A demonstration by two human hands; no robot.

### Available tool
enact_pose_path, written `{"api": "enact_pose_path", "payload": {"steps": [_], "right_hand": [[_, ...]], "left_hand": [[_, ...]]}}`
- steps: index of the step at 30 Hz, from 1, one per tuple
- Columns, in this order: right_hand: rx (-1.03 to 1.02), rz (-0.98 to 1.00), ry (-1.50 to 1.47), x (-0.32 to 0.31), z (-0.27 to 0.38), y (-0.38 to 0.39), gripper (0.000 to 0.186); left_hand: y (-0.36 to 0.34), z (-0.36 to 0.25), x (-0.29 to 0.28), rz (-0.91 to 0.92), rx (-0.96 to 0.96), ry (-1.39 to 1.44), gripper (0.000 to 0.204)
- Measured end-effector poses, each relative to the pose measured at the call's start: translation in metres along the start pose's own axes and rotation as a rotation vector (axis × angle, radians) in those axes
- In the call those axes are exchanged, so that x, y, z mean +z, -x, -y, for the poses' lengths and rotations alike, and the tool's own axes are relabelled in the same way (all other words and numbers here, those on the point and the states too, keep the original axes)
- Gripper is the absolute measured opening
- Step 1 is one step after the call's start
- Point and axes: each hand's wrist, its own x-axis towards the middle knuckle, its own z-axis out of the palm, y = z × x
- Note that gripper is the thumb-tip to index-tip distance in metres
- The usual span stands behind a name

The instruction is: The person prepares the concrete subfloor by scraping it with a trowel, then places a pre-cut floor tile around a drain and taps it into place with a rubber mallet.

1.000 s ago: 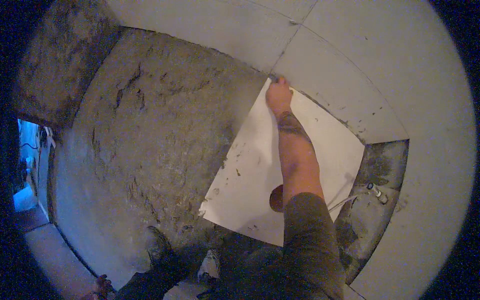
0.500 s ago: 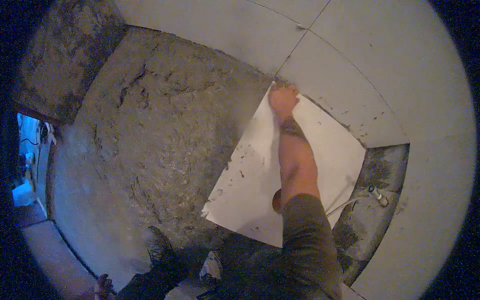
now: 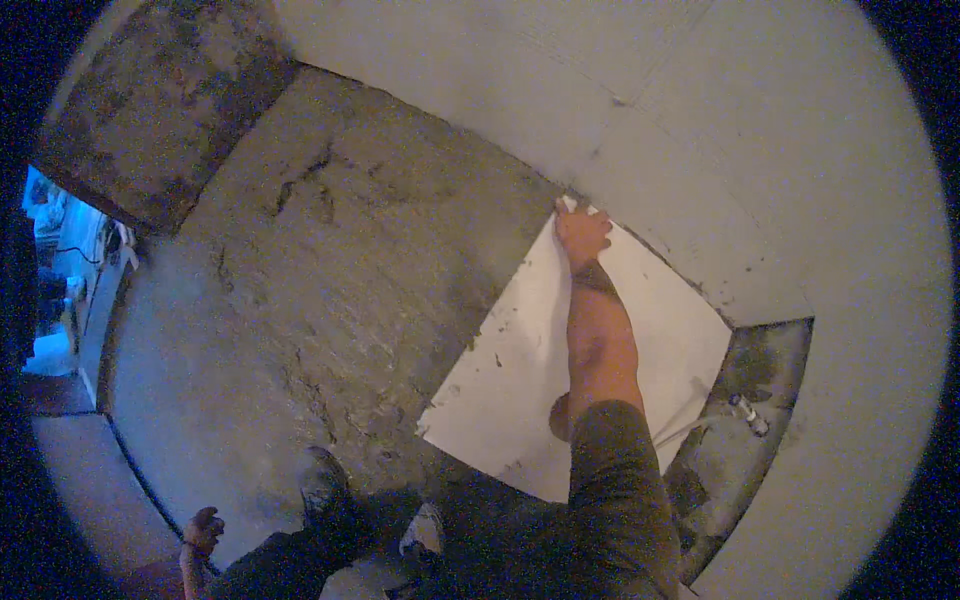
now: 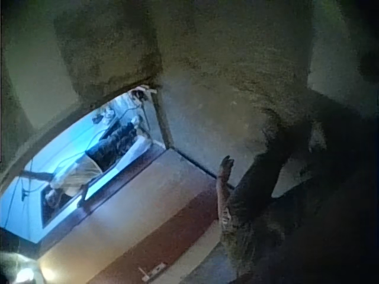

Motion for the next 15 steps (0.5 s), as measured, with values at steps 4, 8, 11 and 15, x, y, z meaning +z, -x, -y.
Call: {"api": "enact_pose_path", "payload": {"steps": [4, 8, 11, 15], "right_hand": [[-0.111, 0.036, -0.001, -0.011, 0.036, 0.008, 0.069], [-0.576, -0.06, 0.023, 0.03, 0.11, 0.059, 0.066], [-0.967, -0.071, -0.085, 0.05, 0.207, 0.215, 0.066], [-0.989, 0.398, -0.142, -0.018, 0.236, 0.336, 0.064]], "left_hand": [[0.004, -0.038, 0.01, 0.0, 0.225, -0.392, 0.052], [-0.043, -0.086, 0.018, 0.108, 0.075, -0.007, 0.053], [-0.041, -0.064, -0.001, -0.013, 0.043, 0.056, 0.061], [-0.049, -0.144, -0.041, -0.126, -0.016, 0.643, 0.057]]}}
